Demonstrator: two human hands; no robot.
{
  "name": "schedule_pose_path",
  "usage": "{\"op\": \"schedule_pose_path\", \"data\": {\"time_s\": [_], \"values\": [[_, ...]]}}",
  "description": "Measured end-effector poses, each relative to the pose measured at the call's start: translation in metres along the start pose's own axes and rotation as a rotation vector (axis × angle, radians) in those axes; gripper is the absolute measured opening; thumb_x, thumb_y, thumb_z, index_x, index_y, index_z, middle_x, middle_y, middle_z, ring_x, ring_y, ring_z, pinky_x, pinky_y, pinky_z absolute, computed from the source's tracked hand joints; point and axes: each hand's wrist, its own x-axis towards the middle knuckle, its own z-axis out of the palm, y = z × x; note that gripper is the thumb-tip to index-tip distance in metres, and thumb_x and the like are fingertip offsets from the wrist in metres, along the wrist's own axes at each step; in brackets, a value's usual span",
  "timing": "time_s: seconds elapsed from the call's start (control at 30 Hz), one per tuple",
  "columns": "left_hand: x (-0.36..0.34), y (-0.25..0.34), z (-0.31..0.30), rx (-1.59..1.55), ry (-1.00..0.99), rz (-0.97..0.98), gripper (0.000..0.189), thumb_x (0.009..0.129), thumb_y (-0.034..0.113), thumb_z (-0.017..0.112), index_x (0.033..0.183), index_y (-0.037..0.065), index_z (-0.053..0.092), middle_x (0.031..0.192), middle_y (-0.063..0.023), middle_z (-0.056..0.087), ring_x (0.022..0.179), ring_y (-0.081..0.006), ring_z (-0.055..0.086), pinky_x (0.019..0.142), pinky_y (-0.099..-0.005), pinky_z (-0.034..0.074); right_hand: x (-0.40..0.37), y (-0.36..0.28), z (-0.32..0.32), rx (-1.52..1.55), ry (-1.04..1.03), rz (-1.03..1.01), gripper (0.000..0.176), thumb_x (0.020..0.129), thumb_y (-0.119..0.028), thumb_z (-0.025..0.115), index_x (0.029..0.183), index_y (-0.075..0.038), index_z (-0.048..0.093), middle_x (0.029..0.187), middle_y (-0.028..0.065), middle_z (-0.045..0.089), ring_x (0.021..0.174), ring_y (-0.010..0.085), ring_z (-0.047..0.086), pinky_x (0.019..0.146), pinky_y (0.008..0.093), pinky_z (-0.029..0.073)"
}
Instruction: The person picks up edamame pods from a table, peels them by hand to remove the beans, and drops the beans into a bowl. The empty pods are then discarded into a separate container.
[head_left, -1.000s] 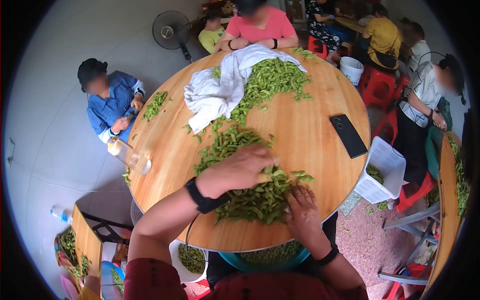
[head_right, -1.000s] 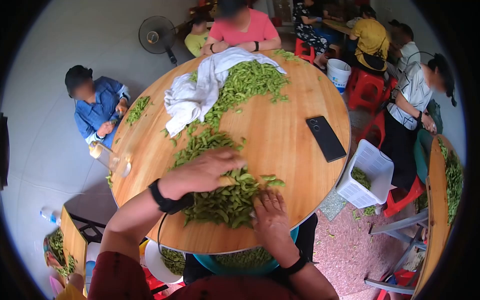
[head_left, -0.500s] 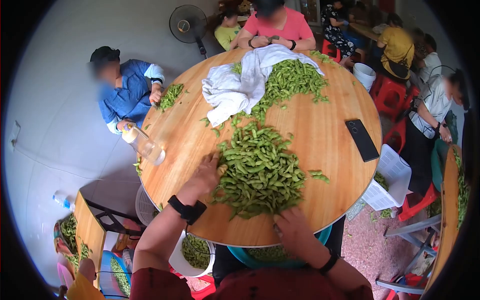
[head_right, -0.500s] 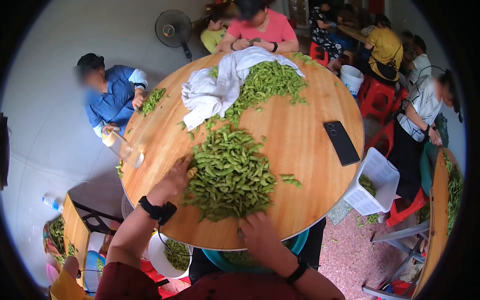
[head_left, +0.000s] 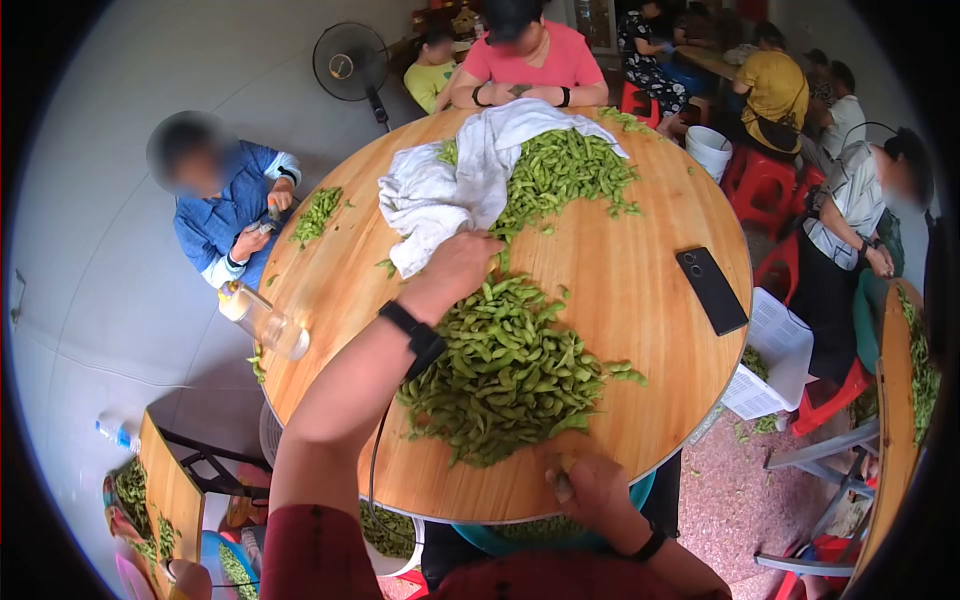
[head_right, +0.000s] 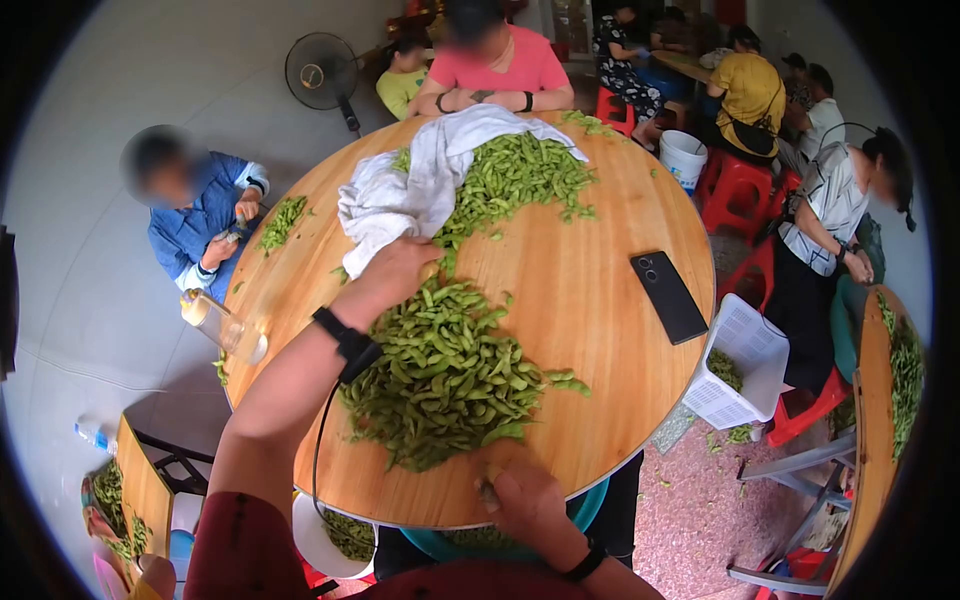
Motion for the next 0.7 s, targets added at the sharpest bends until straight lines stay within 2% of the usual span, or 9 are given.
{"op": "schedule_pose_path", "data": {"time_s": [0.03,0.13,0.23,0.27,0.47,0.57,0.63,0.67,0.7], "values": [[0.017,-0.007,0.015,0.134,0.051,0.128,0.019,0.082,0.010,0.057,0.094,0.005,0.071,0.101,-0.0130,0.068,0.098,-0.0319,0.062,0.085,-0.0392,0.050,0.000,-0.001,-0.001,0.006,-0.025,0.007,0.017,0.080,-0.010,0.068,0.079,-0.005,0.052,0.091,0.0094,0.065,0.057,0.0270,0.057,0.048,0.0383,0.047],[0.054,-0.011,0.044,0.333,0.043,0.071,0.027,0.077,0.005,0.056,0.098,0.010,0.073,0.113,-0.0056,0.063,0.110,-0.0259,0.054,0.092,-0.0357,0.046,0.001,-0.004,-0.006,0.011,-0.044,0.023,0.017,0.080,-0.009,0.067,0.077,-0.005,0.051,0.091,0.0087,0.066,0.057,0.0259,0.057,0.049,0.0381,0.047],[0.070,-0.017,0.058,0.571,-0.107,0.141,0.023,0.078,0.008,0.056,0.093,0.012,0.073,0.112,-0.0026,0.061,0.109,-0.0239,0.050,0.092,-0.0356,0.045,-0.005,0.000,-0.005,0.016,-0.067,0.046,0.015,0.080,-0.008,0.067,0.078,-0.005,0.052,0.091,0.0086,0.066,0.058,0.0257,0.057,0.050,0.0381,0.048],[0.071,-0.017,0.062,0.641,-0.104,0.175,0.020,0.077,0.009,0.057,0.089,0.014,0.073,0.103,-0.0028,0.062,0.106,-0.0233,0.051,0.091,-0.0368,0.043,-0.009,0.001,-0.006,0.016,-0.094,0.060,0.014,0.080,-0.008,0.067,0.080,-0.005,0.054,0.090,0.0091,0.065,0.059,0.0258,0.058,0.052,0.0381,0.048],[0.037,-0.006,0.037,0.438,-0.141,0.203,0.016,0.074,0.003,0.060,0.086,0.010,0.069,0.091,-0.0055,0.064,0.104,-0.0249,0.053,0.089,-0.0398,0.041,0.005,-0.005,-0.012,0.066,-0.008,0.042,0.015,0.082,-0.009,0.067,0.096,-0.006,0.062,0.087,0.0116,0.065,0.065,0.0302,0.062,0.054,0.0393,0.050],[-0.001,0.030,-0.008,0.333,-0.188,0.171,0.019,0.071,0.001,0.063,0.089,0.007,0.062,0.089,-0.0095,0.064,0.102,-0.0268,0.055,0.087,-0.0408,0.040,-0.005,0.000,-0.005,0.041,-0.031,0.027,0.021,0.082,-0.012,0.066,0.097,-0.002,0.056,0.079,0.0144,0.060,0.066,0.0333,0.060,0.060,0.0425,0.050],[-0.028,0.046,-0.031,0.206,0.054,0.112,0.023,0.073,0.002,0.064,0.095,0.006,0.060,0.086,-0.0121,0.064,0.096,-0.0291,0.059,0.087,-0.0405,0.041,-0.009,0.000,-0.004,0.086,-0.061,0.096,0.022,0.084,-0.014,0.065,0.100,-0.002,0.055,0.080,0.0154,0.060,0.068,0.0353,0.060,0.061,0.0433,0.050],[-0.041,0.055,-0.041,0.190,0.106,0.060,0.020,0.079,0.004,0.061,0.099,0.004,0.058,0.086,-0.0157,0.065,0.087,-0.0330,0.062,0.080,-0.0405,0.045,-0.010,-0.003,-0.005,0.123,-0.086,0.167,0.024,0.087,-0.015,0.064,0.103,-0.001,0.053,0.081,0.0163,0.060,0.069,0.0373,0.060,0.062,0.0441,0.050],[-0.055,0.068,-0.052,0.193,0.107,0.052,0.020,0.079,0.004,0.061,0.099,0.004,0.058,0.086,-0.0157,0.065,0.087,-0.0330,0.062,0.080,-0.0405,0.045,-0.007,-0.010,-0.011,0.127,-0.092,0.161,0.024,0.087,-0.015,0.064,0.103,-0.001,0.053,0.081,0.0163,0.060,0.069,0.0373,0.060,0.062,0.0441,0.050]]}}
